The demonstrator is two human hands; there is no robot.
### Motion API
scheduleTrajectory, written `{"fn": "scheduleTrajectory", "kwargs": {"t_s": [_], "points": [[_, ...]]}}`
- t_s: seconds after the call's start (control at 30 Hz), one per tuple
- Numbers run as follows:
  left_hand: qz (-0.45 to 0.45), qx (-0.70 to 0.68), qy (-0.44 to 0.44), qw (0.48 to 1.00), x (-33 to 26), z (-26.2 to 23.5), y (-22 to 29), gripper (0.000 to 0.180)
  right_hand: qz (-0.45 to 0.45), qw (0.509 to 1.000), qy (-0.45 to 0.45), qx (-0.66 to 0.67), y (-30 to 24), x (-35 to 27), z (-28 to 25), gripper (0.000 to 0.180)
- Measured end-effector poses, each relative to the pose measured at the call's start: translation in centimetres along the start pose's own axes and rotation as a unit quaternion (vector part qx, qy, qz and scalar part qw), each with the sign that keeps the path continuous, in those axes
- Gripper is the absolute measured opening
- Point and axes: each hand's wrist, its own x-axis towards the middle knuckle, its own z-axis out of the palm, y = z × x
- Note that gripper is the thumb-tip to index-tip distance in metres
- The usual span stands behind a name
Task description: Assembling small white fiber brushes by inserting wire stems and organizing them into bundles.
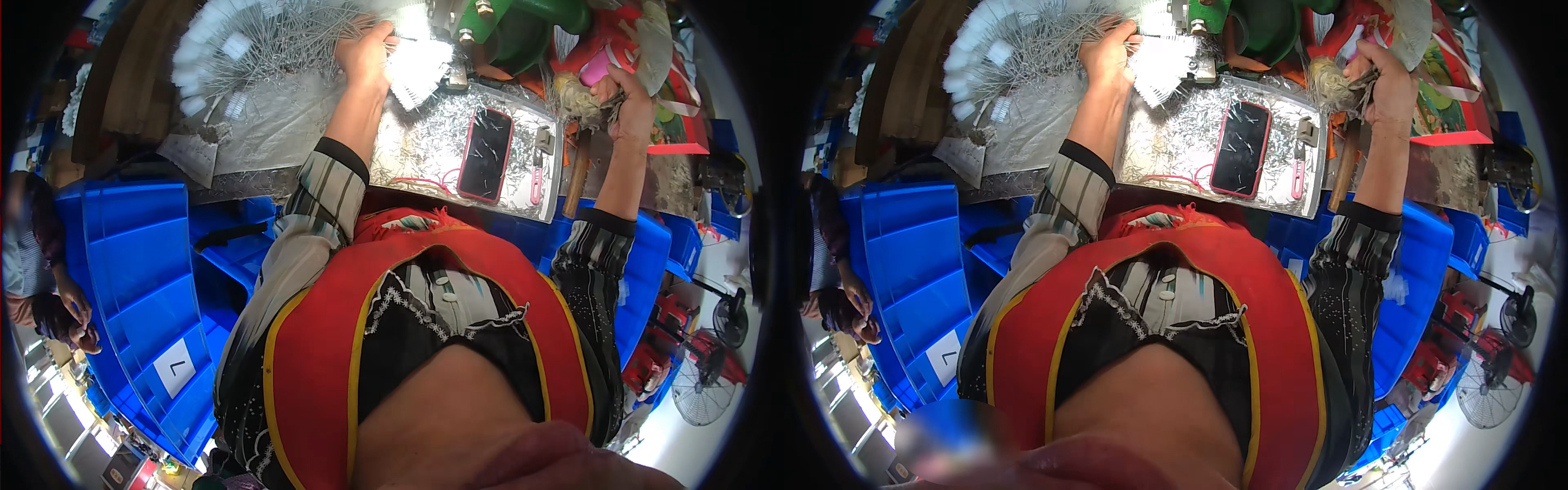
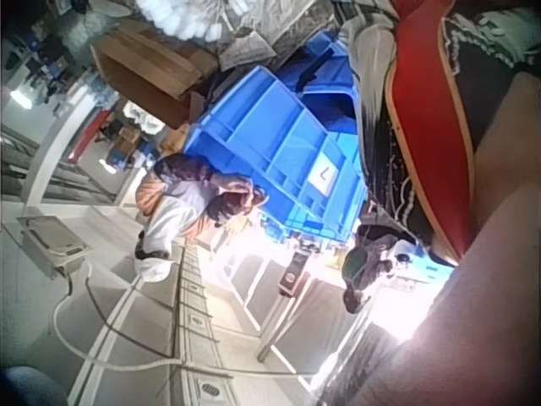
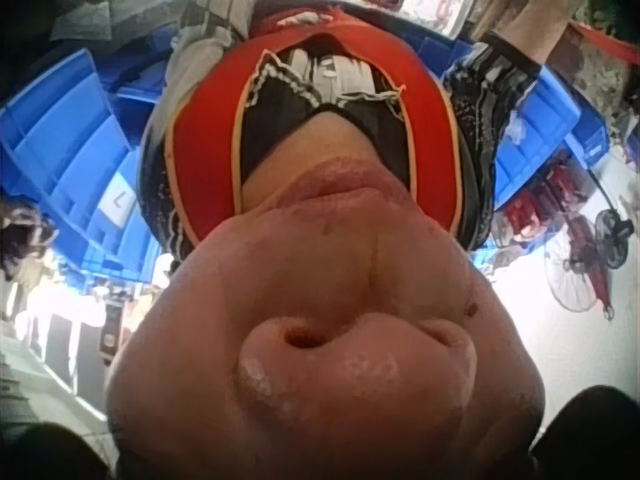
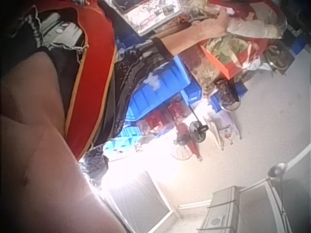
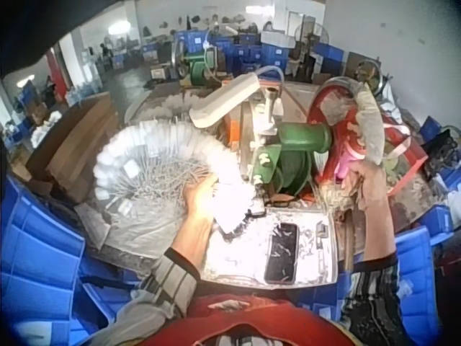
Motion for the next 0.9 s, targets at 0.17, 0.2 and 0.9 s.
{"fn": "scheduleTrajectory", "kwargs": {"t_s": [0.17,0.2,0.9], "points": [[-0.005,-0.010,0.006,1.000,0.5,-0.5,0.0,0.016,0.018,1.000,-0.019,0.005,-1.5,1.0,-0.3,0.021],[-0.001,-0.004,0.009,1.000,0.8,-0.7,-0.1,0.015,0.020,1.000,-0.013,-0.009,-1.8,0.9,-0.1,0.022],[-0.178,0.102,-0.095,0.974,3.7,-3.2,0.3,0.009,-0.307,0.943,0.071,0.107,5.2,-3.0,1.5,0.010]]}}
